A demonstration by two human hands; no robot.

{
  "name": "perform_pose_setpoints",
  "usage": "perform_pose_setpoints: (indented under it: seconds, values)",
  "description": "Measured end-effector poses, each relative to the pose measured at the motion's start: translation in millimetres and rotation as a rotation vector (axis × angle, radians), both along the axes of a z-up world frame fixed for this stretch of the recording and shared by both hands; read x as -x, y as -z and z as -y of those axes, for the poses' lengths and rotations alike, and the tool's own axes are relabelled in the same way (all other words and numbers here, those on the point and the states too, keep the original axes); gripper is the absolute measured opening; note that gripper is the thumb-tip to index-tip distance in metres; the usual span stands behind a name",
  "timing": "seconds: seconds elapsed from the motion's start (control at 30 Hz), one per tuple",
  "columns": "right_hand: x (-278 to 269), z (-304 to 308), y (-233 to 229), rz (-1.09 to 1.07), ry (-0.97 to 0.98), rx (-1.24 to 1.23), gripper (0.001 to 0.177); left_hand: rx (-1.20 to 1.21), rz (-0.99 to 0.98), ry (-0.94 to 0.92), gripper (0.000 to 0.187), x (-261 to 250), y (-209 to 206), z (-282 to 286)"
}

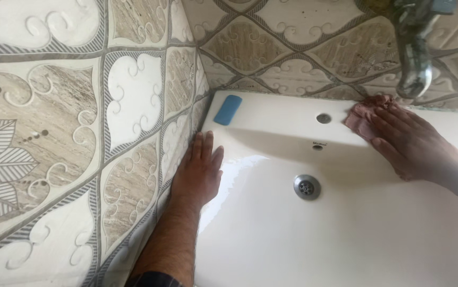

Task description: The person organizes toiletries on the sink, then washes their hands with soap and water. They proceed to scrub the sink basin with a cloth and rinse it thoroughly, finishing by wiping the surface dry.

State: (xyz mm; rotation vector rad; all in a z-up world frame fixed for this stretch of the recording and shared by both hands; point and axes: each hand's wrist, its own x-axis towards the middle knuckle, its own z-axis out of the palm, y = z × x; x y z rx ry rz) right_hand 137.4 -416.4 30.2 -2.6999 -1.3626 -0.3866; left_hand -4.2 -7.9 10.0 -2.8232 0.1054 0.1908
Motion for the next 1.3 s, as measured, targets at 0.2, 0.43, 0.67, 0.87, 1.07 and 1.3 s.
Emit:
perform_pose_setpoints:
  seconds: [0.2, 0.43, 0.67, 0.87, 1.07, 1.3]
  values:
    - [-29, -114, 35, 0.055, -0.058, 0.130, 0.064, -0.037, -0.039, 0.001, 0.063, -4, 5, 0]
    - [-44, -159, 47, -0.051, -0.063, 0.060, 0.067, -0.067, -0.049, 0.000, 0.064, -5, -2, 4]
    - [-2, -4, -7, -0.138, 0.035, 0.002, 0.064, -0.053, -0.012, 0.012, 0.063, -4, 4, 0]
    - [-18, -31, 26, -0.113, 0.224, 0.179, 0.071, -0.128, -0.052, -0.029, 0.068, 0, 5, 11]
    - [-36, -135, 51, -0.156, 0.150, 0.140, 0.067, 0.143, -0.328, -0.222, 0.095, 25, 41, 90]
    - [-34, -6, 34, -0.071, 0.072, 0.086, 0.069, 0.139, -0.514, -0.266, 0.126, 15, 34, 91]
